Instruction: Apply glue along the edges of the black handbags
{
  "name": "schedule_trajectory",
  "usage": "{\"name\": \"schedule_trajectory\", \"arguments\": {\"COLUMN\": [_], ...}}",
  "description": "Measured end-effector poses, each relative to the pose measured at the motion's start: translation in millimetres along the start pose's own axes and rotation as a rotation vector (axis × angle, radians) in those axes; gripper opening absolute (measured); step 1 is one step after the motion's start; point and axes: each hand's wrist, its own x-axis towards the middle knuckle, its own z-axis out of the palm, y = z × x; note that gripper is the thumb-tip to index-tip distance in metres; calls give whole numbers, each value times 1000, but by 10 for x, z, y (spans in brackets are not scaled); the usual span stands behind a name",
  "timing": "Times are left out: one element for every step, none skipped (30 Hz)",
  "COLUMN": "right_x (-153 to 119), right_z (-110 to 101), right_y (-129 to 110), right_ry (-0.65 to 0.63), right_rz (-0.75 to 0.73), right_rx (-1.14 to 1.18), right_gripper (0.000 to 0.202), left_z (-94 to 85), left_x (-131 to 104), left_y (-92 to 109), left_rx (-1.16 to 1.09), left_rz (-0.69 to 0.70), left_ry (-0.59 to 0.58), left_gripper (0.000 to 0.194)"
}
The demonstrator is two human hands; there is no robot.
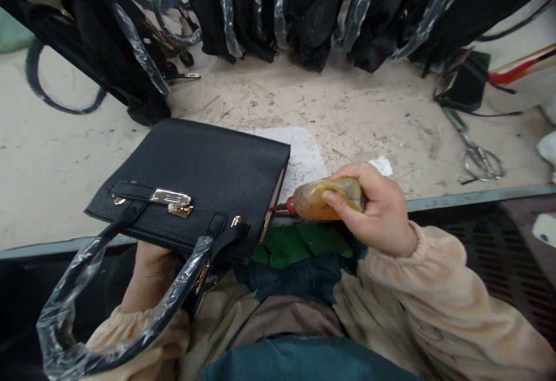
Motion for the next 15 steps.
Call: {"name": "schedule_trajectory", "arguments": {"right_x": [5, 10, 14, 18, 23, 28, 34, 40, 46, 52, 58, 63, 68, 72, 76], "right_z": [8, 15, 22, 29, 34, 40, 47, 54, 62, 72, 83, 95, 108, 120, 131], "right_y": [19, 39, 57, 75, 91, 107, 123, 138, 153, 169, 186, 204, 223, 242, 261], "right_ry": [17, 32, 46, 61, 75, 90, 104, 116, 128, 139, 150, 161, 170, 180, 191], "right_rz": [2, 8, 17, 26, 36, 43, 48, 52, 52, 51, 48, 44, 40, 37, 35], "right_rx": [-8, -17, -25, -33, -39, -43, -47, -52, -57, -63, -69, -74, -77, -80, -85], "right_gripper": [15, 15, 15, 15, 15, 15, 15, 15, 16, 16, 16, 16, 16, 16, 16], "left_z": [-2, -8, -18, -31, -46, -62, -77, -90, -100, -105, -105, -102, -95, -89, -86], "left_x": [-1, -1, 0, 2, 3, 5, 7, 10, 13, 16, 20, 23, 27, 31, 38], "left_y": [1, -1, -6, -12, -20, -28, -37, -44, -49, -50, -47, -41, -34, -28, -26], "left_rx": [-7, -12, -13, -14, -13, -5, 12, 29, 43, 56, 66, 69, 70, 75, 87], "left_rz": [-16, -26, -37, -45, -53, -53, -48, -38, -27, -18, -13, -13, -9, 0, 9], "left_ry": [9, 25, 41, 55, 66, 74, 76, 76, 68, 50, 29, 10, 0, -1, 1], "left_gripper": [25, 26, 26, 25, 24, 22, 19, 17, 16, 16, 16, 16, 16, 16, 17]}}
